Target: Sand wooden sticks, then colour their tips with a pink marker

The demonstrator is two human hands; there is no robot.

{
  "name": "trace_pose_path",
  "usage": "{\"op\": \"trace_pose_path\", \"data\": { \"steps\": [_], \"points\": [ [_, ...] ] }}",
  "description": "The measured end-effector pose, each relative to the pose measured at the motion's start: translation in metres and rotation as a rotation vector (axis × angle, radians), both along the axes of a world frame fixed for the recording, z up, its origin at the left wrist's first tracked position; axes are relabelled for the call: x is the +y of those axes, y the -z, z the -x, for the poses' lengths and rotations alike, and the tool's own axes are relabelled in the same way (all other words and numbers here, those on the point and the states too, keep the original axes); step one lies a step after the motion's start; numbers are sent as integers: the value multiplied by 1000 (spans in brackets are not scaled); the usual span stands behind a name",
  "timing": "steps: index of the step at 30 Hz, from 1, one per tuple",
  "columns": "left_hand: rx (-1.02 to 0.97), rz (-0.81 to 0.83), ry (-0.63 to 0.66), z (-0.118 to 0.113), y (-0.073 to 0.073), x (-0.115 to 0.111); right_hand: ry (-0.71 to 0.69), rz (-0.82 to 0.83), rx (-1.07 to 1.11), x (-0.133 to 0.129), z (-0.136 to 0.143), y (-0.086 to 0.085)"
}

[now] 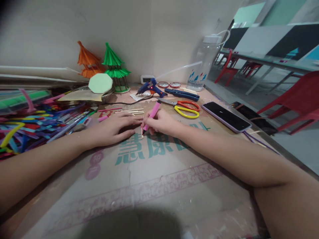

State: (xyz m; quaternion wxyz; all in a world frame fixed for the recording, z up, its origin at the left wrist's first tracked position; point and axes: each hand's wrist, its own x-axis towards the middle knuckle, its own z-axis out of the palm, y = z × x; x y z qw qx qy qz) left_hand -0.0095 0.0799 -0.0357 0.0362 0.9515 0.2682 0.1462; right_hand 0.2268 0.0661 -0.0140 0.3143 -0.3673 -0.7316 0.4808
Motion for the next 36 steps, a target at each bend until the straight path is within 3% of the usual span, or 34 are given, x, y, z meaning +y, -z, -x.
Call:
{"op": "trace_pose_path", "data": {
  "steps": [10, 25, 32, 36],
  "points": [
    [7, 16, -11, 0, 0, 0, 194, -16, -47, 5, 2, 3],
    [2, 16, 6, 0, 0, 1, -35, 15, 13, 3, -1, 1],
    [16, -32, -23, 1, 4, 1, 200, -18, -7, 4, 3, 3],
    [16, -30, -13, 1, 3, 1, 218, -26, -30, 4, 4, 3]
  ]
}}
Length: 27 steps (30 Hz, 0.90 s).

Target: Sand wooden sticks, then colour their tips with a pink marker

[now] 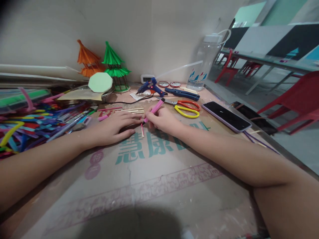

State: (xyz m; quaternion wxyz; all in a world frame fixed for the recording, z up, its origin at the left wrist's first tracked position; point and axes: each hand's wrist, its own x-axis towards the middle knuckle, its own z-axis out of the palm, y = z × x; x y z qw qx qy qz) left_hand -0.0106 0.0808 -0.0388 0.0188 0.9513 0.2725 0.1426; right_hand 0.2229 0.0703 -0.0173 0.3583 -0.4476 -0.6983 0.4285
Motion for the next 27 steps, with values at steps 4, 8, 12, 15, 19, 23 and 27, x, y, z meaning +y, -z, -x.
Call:
{"op": "trace_pose_path", "data": {
  "steps": [4, 8, 12, 15, 19, 23, 27],
  "points": [
    [6, 17, 2, -1, -2, 0, -26, 23, -11, -2, 0, -4],
    [12, 25, -1, -1, -2, 0, -80, 43, -8, -4, 1, -7],
    [-4, 12, -3, 1, 1, 1, -37, 36, -5, -3, 1, -4],
    [9, -3, -8, 2, 2, 1, -1, 23, -2, -1, 1, -2],
    [16, -2, -6, 1, 1, 0, -12, 23, -16, -2, 1, -4],
    [14, 10, 2, 0, 0, 1, -77, 23, -2, -3, 0, -6],
    [10, 8, -2, 0, 0, 1, -118, 21, 8, -3, -1, -5]
  ]
}}
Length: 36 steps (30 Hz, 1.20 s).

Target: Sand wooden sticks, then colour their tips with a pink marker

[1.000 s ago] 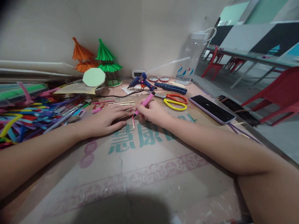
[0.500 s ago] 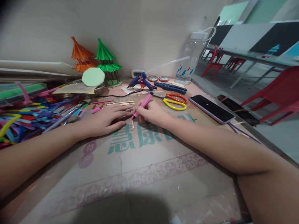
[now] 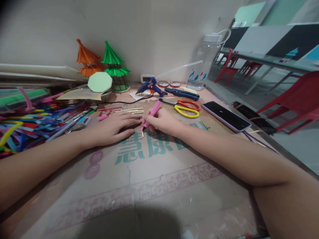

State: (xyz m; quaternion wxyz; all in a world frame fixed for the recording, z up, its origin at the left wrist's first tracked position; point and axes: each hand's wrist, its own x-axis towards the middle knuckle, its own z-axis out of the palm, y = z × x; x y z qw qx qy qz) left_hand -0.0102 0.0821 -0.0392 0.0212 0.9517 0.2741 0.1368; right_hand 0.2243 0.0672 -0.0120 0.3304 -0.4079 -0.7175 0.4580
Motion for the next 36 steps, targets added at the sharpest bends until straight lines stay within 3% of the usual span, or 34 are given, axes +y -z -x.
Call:
{"op": "trace_pose_path", "data": {
  "steps": [6, 16, 24, 36],
  "points": [
    [17, -13, 5, 1, 0, 0, 68, -11, -23, 1, 0, 2],
    [2, -16, 10, 1, 0, 0, -84, -3, 23, -1, -2, 3],
    [19, -23, 2, 1, 0, -1, 90, -26, -5, 1, 1, 2],
    [27, -30, 2, 1, 0, 0, 77, -20, -20, 2, 1, 3]
  ]
}}
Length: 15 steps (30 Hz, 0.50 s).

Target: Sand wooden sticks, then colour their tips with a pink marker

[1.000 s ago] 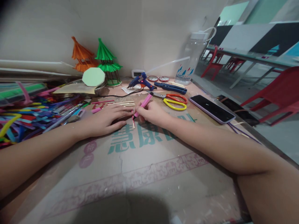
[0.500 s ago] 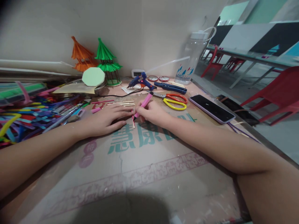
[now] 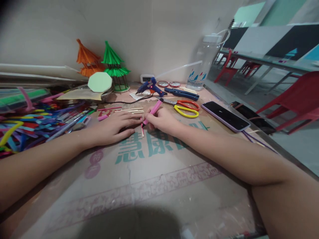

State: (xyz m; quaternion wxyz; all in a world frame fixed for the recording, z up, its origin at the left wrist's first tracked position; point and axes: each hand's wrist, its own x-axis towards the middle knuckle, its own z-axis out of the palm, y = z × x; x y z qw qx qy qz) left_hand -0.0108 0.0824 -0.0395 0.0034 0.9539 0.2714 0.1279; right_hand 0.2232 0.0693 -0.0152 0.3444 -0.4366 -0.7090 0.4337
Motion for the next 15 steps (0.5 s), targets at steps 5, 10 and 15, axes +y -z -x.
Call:
{"op": "trace_pose_path", "data": {
  "steps": [5, 10, 15],
  "points": [
    [-3, 1, -1, 0, 1, 1, -111, 3, 34, -1, -2, -1],
    [-2, 0, -7, 1, 1, 0, -147, 13, 36, -1, -3, 1],
    [9, -7, 8, 0, 0, 1, -8, -2, 34, 1, -1, 2]
  ]
}}
